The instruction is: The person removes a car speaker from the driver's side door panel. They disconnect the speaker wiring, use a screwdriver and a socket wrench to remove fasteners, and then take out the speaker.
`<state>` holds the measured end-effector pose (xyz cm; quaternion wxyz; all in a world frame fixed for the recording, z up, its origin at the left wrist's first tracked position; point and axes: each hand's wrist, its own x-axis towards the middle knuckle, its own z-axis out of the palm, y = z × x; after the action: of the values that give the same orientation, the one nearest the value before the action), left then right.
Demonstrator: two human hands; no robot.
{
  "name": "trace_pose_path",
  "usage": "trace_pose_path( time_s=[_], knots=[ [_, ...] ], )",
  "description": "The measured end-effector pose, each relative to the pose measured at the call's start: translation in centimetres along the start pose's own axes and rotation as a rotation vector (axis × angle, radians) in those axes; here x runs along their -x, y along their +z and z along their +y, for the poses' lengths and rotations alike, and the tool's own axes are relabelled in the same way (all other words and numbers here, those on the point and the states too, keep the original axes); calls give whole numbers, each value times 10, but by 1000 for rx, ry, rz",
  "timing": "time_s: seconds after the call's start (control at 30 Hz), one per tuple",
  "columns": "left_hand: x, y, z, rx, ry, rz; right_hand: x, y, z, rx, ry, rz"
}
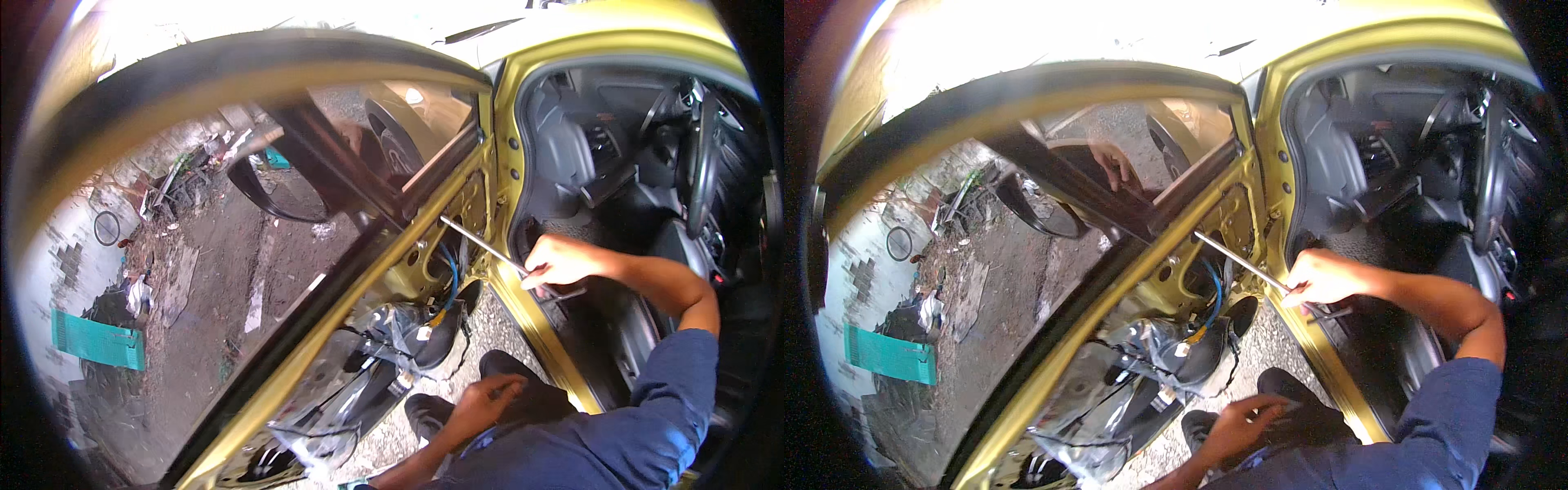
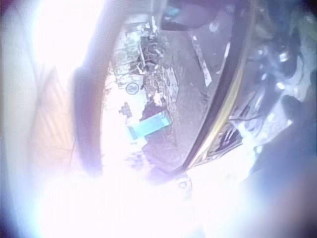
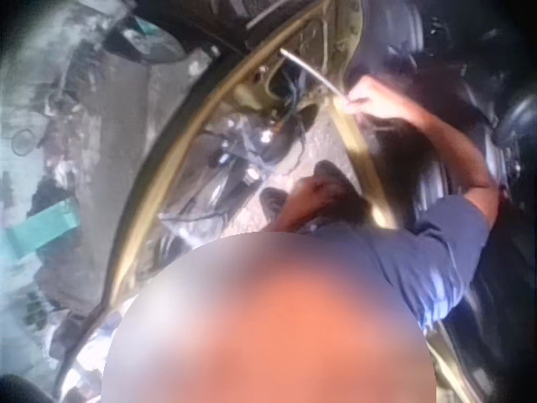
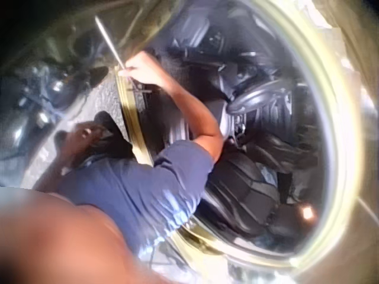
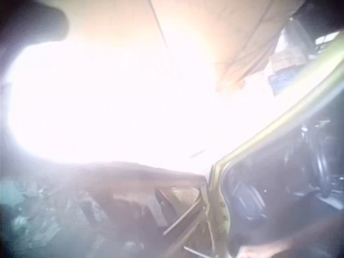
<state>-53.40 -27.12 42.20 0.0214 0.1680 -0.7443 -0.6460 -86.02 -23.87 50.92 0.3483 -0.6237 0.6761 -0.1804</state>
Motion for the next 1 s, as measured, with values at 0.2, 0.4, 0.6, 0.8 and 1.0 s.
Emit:
trace_pose_path(
  time_s=[0.2,0.4,0.6,0.8,1.0],
  knots=[
    [62,-72,226,-193,124,257,2,2,-9,-302,338,-12],
    [141,-121,437,-568,19,321,-2,8,11,-552,207,-141],
    [90,-139,537,-1083,119,405,-12,18,25,-613,274,-136],
    [-56,-232,511,-1089,50,372,-4,16,0,-198,309,79],
    [-220,-385,292,-1239,50,-431,0,54,11,-339,239,356]
  ],
)
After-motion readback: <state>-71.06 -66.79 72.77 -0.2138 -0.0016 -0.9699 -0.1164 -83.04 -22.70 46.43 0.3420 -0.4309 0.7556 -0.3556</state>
